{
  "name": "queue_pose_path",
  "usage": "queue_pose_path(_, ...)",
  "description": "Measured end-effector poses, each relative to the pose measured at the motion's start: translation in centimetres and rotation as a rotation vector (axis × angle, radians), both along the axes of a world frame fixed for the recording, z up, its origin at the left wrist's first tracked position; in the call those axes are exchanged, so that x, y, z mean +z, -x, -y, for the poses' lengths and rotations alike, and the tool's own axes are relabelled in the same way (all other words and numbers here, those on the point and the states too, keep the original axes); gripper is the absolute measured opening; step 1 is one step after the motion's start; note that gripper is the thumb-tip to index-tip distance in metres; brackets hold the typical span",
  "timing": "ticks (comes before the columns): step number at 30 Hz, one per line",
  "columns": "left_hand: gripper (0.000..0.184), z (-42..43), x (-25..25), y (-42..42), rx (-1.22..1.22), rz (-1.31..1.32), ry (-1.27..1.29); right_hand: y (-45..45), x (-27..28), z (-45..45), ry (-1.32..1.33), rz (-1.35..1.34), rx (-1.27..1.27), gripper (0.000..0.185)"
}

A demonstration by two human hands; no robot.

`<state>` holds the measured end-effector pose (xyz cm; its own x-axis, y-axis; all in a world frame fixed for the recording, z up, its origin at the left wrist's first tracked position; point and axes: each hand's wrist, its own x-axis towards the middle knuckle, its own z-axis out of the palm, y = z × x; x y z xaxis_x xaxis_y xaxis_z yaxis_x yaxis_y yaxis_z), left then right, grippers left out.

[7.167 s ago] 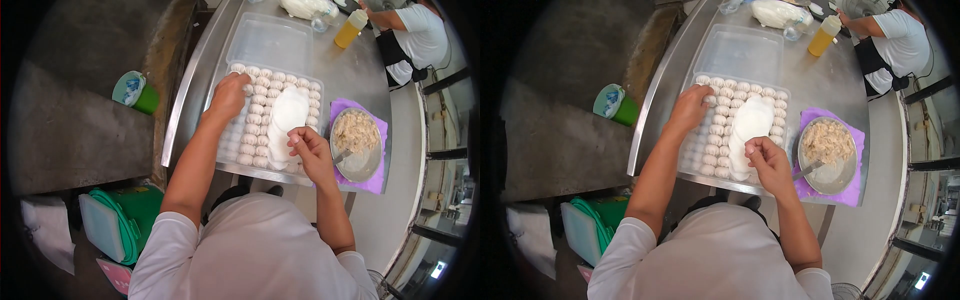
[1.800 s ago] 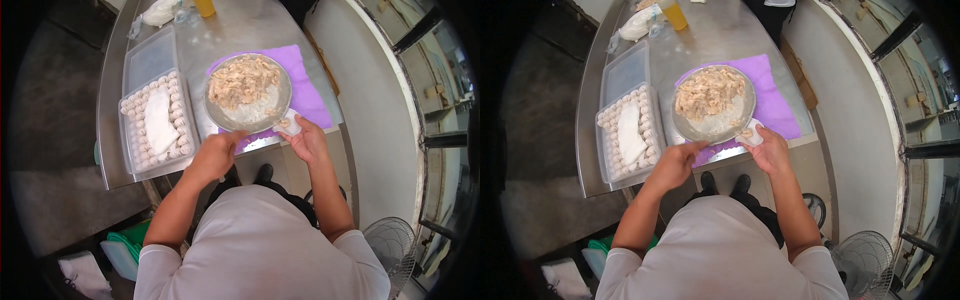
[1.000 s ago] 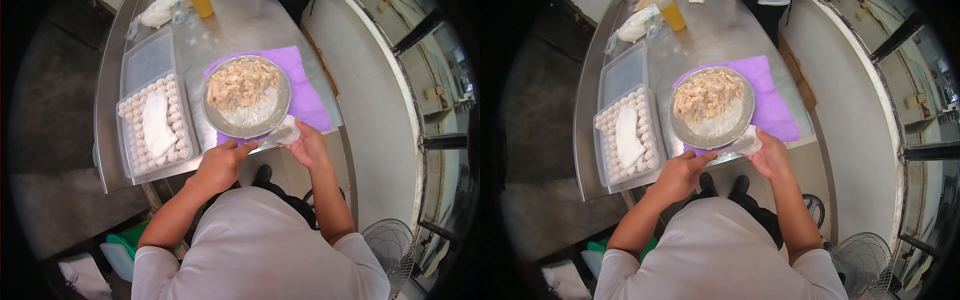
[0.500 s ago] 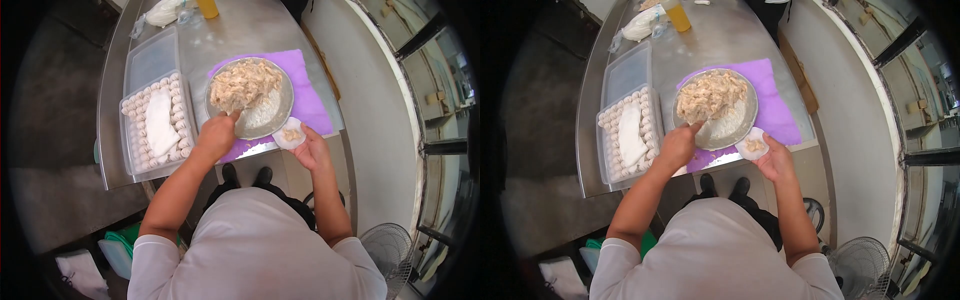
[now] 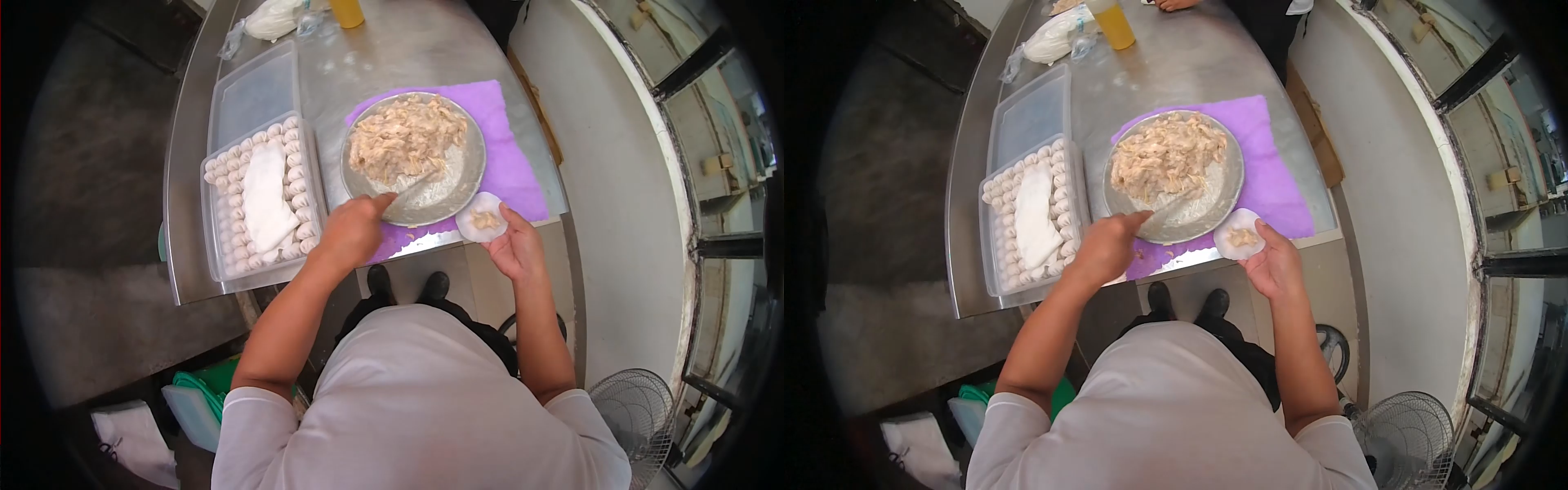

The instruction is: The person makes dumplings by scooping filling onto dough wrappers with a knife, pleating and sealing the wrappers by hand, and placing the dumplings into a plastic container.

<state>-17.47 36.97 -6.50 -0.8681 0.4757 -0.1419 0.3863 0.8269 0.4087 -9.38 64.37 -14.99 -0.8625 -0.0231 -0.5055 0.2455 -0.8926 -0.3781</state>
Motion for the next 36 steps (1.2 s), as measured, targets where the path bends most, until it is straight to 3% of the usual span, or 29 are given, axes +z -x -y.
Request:
queue_pose_path(4, 0.035, 0.1, 0.7, -1.2, -0.118, 0.074, -0.081, 0.1, 0.0, 0.0, 0.029, 0.015, 0.021, 0.045)
queue_pose_path(6, 0.039, 0.4, 1.5, -1.4, 0.002, 0.276, -0.237, 0.1, -0.2, -0.2, 0.058, 0.008, 0.05, 0.045)
queue_pose_path(10, 0.035, 1.0, 1.7, -0.9, 0.117, 0.486, -0.308, 0.1, 0.3, -0.2, 0.041, 0.003, 0.049, 0.044)
queue_pose_path(12, 0.038, 1.2, 0.9, -1.1, 0.049, 0.009, -0.166, 0.1, 0.5, 0.0, 0.028, 0.016, 0.038, 0.043)
queue_pose_path(13, 0.038, 1.2, 1.1, -1.4, 0.051, 0.008, -0.167, 0.0, 0.4, 0.0, 0.027, 0.016, 0.04, 0.043)
queue_pose_path(15, 0.043, 1.0, 2.1, -2.0, 0.047, -0.095, 0.135, 0.1, 0.2, -0.1, -0.001, 0.016, 0.039, 0.042)
queue_pose_path(18, 0.049, 0.1, 3.3, -2.8, 0.037, -0.11, 0.035, 0.1, 0.4, 0.0, -0.031, 0.006, 0.037, 0.041)
queue_pose_path(21, 0.051, 0.3, 1.3, -2.3, -0.021, -0.108, 0.132, 0.3, 0.4, 0.1, -0.021, 0.01, 0.041, 0.041)
queue_pose_path(26, 0.049, 1.4, 2.7, -1.4, 0.076, -0.095, 0.127, -0.1, 0.3, 0.1, -0.02, 0.006, 0.051, 0.041)
queue_pose_path(29, 0.044, 0.1, 2.9, -2.0, -0.064, -0.046, -0.125, 0.8, 0.7, 0.4, -0.027, -0.006, 0.05, 0.041)
queue_pose_path(36, 0.043, 0.2, 2.0, -1.0, 0.058, -0.07, 0.042, 0.3, 0.9, 0.4, -0.032, -0.02, 0.043, 0.04)
